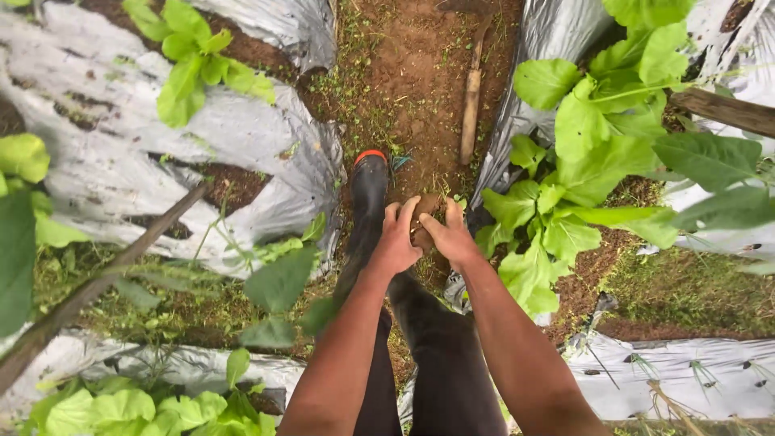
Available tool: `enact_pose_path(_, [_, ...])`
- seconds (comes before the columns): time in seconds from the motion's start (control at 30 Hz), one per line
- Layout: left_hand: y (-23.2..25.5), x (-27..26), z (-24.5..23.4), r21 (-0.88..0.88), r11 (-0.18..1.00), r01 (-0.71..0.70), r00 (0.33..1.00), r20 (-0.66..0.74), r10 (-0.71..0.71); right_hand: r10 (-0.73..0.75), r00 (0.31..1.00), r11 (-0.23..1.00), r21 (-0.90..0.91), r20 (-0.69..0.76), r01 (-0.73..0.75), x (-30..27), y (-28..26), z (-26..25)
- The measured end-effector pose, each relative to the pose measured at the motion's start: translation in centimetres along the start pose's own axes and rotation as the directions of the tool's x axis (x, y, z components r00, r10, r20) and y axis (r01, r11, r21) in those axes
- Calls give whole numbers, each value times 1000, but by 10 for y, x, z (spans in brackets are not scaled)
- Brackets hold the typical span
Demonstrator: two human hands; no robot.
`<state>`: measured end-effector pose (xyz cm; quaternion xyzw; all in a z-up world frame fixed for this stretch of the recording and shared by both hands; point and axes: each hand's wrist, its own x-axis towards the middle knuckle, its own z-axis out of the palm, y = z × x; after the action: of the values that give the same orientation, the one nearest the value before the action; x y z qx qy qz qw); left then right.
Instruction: The person uses a hoe to clear weeds and grass from the soil between rows of plants in a garden. They repeatedly swing the tool to chop and scrape the ground, occasionally pausing to gather the uprooted vegetation by hand and toss it aside.
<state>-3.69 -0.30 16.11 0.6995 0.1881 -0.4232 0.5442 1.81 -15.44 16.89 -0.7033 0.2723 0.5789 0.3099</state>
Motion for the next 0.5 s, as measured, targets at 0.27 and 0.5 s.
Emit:
enact_pose_path(0.27, [-9, -158, 31, -18, 1000, 8, 993, -118, -10, -123, 992, 989, -73, 34, 125, -91, 68, 64])
enact_pose_path(0.5, [-8, -289, 31, -21, 1000, 7, 973, -230, -12, -208, 978, 977, 58, 14, 206, -230, 63, 114])
